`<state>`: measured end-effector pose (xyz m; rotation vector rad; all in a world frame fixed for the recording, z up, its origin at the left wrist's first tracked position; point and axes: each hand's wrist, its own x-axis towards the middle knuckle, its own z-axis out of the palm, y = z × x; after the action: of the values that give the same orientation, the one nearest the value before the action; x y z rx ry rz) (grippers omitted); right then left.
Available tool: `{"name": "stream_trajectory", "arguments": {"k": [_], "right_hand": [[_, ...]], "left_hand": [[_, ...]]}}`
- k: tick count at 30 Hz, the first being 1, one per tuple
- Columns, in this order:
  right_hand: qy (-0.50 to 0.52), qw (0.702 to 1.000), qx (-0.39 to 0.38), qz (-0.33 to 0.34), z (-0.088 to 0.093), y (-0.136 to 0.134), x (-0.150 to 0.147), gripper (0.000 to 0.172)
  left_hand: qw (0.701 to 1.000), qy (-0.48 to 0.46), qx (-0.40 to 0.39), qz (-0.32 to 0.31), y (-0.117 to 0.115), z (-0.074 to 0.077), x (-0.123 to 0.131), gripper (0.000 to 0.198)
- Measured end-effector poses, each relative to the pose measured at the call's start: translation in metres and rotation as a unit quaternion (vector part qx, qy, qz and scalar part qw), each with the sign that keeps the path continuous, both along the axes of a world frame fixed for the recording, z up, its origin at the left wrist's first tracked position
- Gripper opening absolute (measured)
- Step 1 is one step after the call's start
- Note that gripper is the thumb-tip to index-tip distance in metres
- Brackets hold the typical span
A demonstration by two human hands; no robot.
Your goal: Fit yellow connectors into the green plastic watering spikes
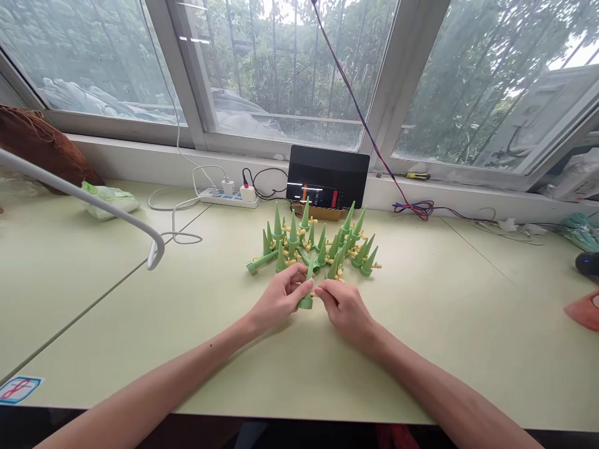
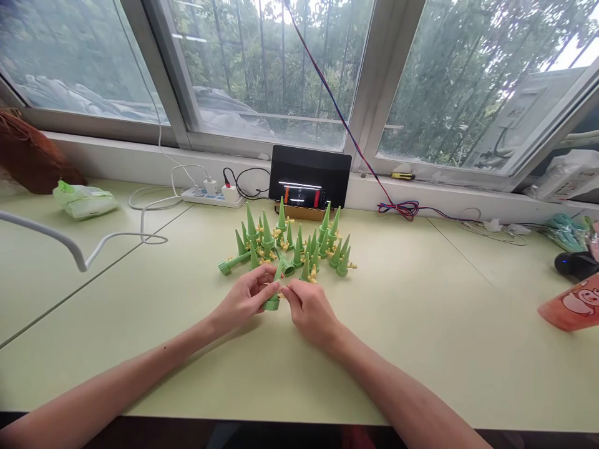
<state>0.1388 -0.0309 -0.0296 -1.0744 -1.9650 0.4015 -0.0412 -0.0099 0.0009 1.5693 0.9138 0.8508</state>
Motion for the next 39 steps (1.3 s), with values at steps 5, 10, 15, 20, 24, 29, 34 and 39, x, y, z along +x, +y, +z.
{"name": "stream_trajectory", "arguments": {"k": [5, 10, 15, 20, 24, 29, 34, 39], "right_hand": [[0.124, 0.982, -0.145, -0.002, 0.006, -0.002, -0.006, 0.043], [0.213, 0.922, -0.318, 0.055, 0.012, 0.0, -0.005, 0.044], [0.214, 0.92, -0.324, 0.049, 0.011, 0.002, -0.006, 0.047], [0.099, 0.983, -0.153, 0.004, 0.009, -0.001, -0.005, 0.045], [0.025, 0.997, -0.073, 0.007, 0.006, -0.001, -0.001, 0.029], [0.016, 0.999, -0.027, 0.024, 0.006, 0.001, 0.002, 0.024], [0.015, 0.999, -0.016, 0.04, 0.005, 0.002, 0.003, 0.028], [0.055, 0.995, -0.074, 0.028, 0.001, 0.001, 0.001, 0.041]], "left_hand": [[0.996, 0.004, 0.084, 0.006, 0.0, -0.009, 0.002, 0.03], [0.983, 0.055, 0.176, 0.003, -0.002, -0.016, 0.0, 0.021], [0.98, 0.06, 0.188, 0.005, -0.002, -0.014, 0.0, 0.019], [0.999, -0.026, 0.035, 0.008, -0.001, -0.003, 0.002, 0.035], [0.992, -0.083, -0.091, 0.008, 0.002, 0.004, -0.001, 0.037], [0.974, -0.131, -0.184, -0.001, 0.008, 0.005, -0.004, 0.034], [0.972, -0.131, -0.196, -0.017, 0.008, 0.002, -0.004, 0.035], [0.986, -0.094, -0.134, -0.03, 0.006, 0.0, -0.004, 0.037]]}}
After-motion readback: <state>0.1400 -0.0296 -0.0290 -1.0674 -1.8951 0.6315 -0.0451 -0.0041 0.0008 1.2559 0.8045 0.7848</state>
